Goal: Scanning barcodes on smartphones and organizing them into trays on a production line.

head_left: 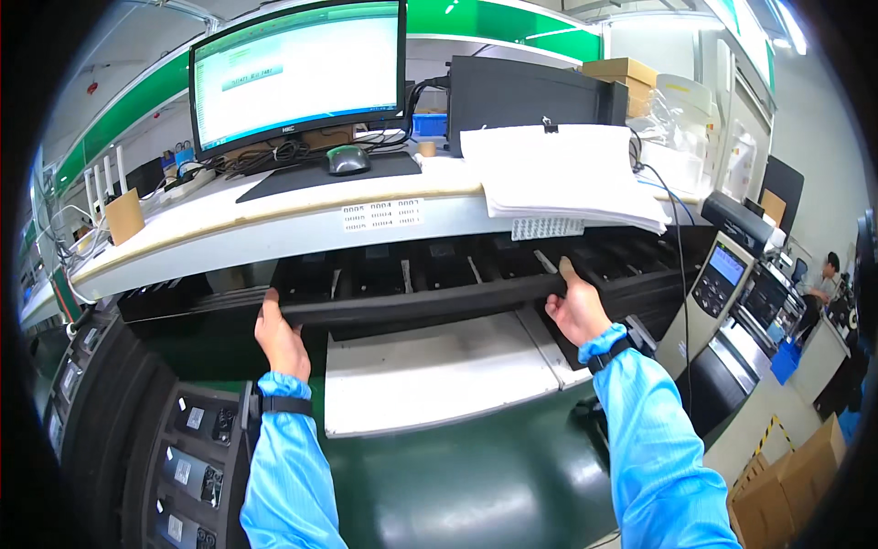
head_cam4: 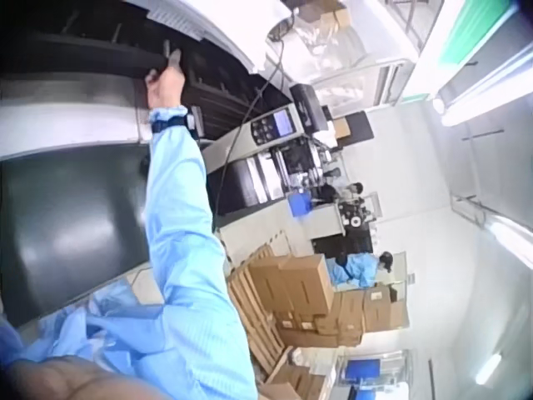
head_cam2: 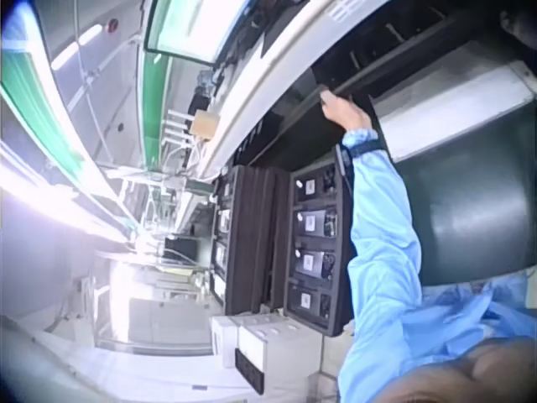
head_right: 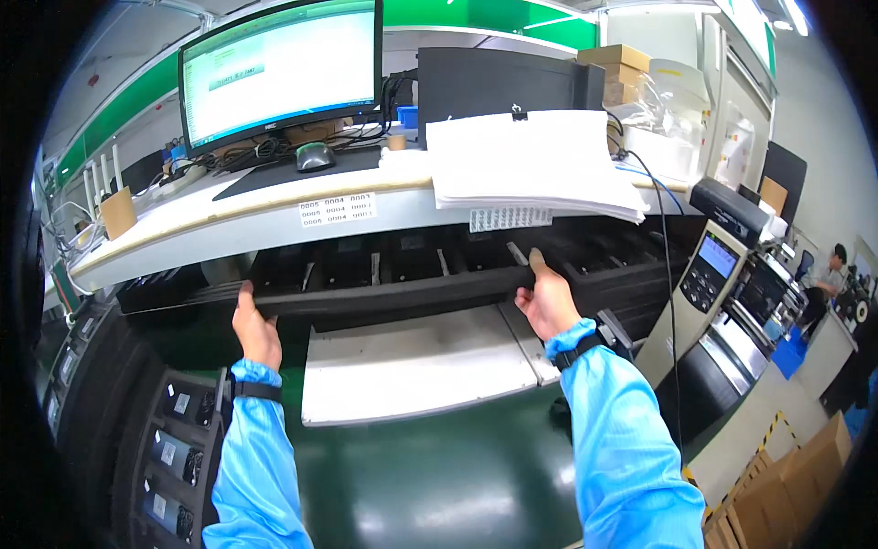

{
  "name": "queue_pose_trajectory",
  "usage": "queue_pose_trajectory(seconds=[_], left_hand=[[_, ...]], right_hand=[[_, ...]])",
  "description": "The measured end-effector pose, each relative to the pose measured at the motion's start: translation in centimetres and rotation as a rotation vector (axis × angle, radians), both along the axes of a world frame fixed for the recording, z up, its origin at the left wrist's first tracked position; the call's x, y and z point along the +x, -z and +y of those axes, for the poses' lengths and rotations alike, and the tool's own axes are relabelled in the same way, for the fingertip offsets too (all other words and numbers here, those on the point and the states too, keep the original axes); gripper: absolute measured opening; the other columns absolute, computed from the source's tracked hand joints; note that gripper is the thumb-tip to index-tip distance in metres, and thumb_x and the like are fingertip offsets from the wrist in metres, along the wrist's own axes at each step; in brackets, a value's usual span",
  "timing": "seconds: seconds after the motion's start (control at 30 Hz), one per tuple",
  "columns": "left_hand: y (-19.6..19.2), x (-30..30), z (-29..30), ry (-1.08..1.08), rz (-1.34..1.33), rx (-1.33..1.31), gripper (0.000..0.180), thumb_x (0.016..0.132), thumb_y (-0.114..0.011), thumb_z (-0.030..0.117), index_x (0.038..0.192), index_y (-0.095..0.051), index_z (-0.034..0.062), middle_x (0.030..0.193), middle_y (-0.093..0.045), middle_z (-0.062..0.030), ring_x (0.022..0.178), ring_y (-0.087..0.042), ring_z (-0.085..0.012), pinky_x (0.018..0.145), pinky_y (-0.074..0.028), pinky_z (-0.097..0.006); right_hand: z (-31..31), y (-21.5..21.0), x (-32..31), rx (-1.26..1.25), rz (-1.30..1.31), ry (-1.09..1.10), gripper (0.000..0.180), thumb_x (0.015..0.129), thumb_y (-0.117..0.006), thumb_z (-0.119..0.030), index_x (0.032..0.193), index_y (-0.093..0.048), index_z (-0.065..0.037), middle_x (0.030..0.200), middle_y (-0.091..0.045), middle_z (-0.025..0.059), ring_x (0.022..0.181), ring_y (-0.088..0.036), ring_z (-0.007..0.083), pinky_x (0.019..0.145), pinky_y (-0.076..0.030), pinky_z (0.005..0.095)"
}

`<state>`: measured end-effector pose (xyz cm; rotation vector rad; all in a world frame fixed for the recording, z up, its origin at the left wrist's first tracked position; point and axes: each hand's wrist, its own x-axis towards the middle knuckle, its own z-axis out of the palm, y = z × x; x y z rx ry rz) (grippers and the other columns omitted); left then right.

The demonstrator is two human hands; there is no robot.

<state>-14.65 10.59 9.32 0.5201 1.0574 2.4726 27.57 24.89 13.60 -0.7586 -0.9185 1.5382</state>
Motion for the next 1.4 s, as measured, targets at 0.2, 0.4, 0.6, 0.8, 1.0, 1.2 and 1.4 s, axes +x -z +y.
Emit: queue_pose_trajectory(seconds=[0.2, 0.4, 0.6, 0.8, 1.0, 1.2, 1.4], left_hand=[[1.3, -6.9, 5.9, -0.035, 0.306, -0.384, 0.042, 0.102, -0.054, 0.031, 0.135, -0.06, 0.0045, 0.129, -0.061, -0.0153, 0.097, -0.064, -0.0268, 0.082, -0.051, -0.041], [3.7, -4.9, 7.0, -0.039, 0.518, -0.389, 0.075, 0.092, -0.075, 0.036, 0.148, -0.043, -0.0022, 0.138, -0.058, -0.0152, 0.125, -0.055, -0.0284, 0.107, -0.042, -0.04], [7.6, -8.4, 9.7, -0.131, 0.559, -0.415, 0.081, 0.085, -0.084, 0.03, 0.148, -0.043, -0.0006, 0.138, -0.056, -0.013, 0.127, -0.051, -0.026, 0.109, -0.039, -0.039], [3.8, -4.1, 11.5, -0.28, 0.746, -0.358, 0.067, 0.088, -0.08, 0.021, 0.142, -0.05, -0.0027, 0.131, -0.062, -0.014, 0.118, -0.056, -0.0241, 0.106, -0.04, -0.036], [9.1, -2.6, 6.2, -0.269, 0.705, -0.539, 0.049, 0.086, -0.073, 0.005, 0.13, -0.054, -0.0025, 0.125, -0.059, -0.0146, 0.114, -0.058, -0.0265, 0.1, -0.045, -0.039], [9.9, 11.6, -13.1, 0.282, 1.522, -0.672, 0.026, 0.083, -0.072, 0.013, 0.107, -0.069, 0.0031, 0.116, -0.066, -0.018, 0.107, -0.063, -0.0345, 0.095, -0.05, -0.044], [10.3, 19.8, -33.2, 0.276, 1.108, -1.071, 0.037, 0.084, -0.074, 0.013, 0.12, -0.069, 0.0073, 0.14, -0.059, -0.0147, 0.139, -0.047, -0.0364, 0.113, -0.039, -0.045]], right_hand=[[9.4, 0.7, -6.4, -0.031, -0.251, 0.261, 0.039, 0.102, -0.056, -0.041, 0.121, -0.06, -0.008, 0.086, -0.06, 0.0061, 0.063, -0.065, 0.0176, 0.053, -0.055, 0.0293], [11.4, 6.1, -8.2, 0.424, -0.312, 0.464, 0.064, 0.092, -0.073, -0.028, 0.142, -0.042, -0.001, 0.124, -0.055, 0.0201, 0.1, -0.063, 0.0306, 0.08, -0.059, 0.0381], [14.1, 8.8, -9.8, 0.97, -0.936, 0.849, 0.098, 0.079, -0.085, -0.035, 0.151, -0.029, 0.004, 0.144, -0.04, 0.0343, 0.128, -0.046, 0.049, 0.107, -0.045, 0.0501], [16.4, 8.7, -11.8, 0.791, -0.862, 0.795, 0.102, 0.081, -0.082, -0.035, 0.155, -0.022, 0.001, 0.151, -0.032, 0.0361, 0.134, -0.042, 0.0527, 0.111, -0.041, 0.0507], [2.9, 11.5, -12.4, 0.588, -0.801, 0.625, 0.092, 0.083, -0.074, -0.017, 0.157, -0.023, -0.003, 0.147, -0.04, 0.0317, 0.13, -0.046, 0.0495, 0.111, -0.039, 0.0497], [-13.3, 17.5, -7.4, 0.96, -0.857, -0.115, 0.067, 0.083, -0.071, -0.015, 0.144, -0.045, -0.002, 0.13, -0.056, 0.0237, 0.123, -0.052, 0.0419, 0.106, -0.042, 0.0475], [-18.1, 16.8, -5.0, 0.921, -0.827, -0.258, 0.06, 0.079, -0.069, -0.017, 0.136, -0.054, -0.005, 0.118, -0.064, 0.0213, 0.109, -0.06, 0.0401, 0.096, -0.048, 0.0479]])
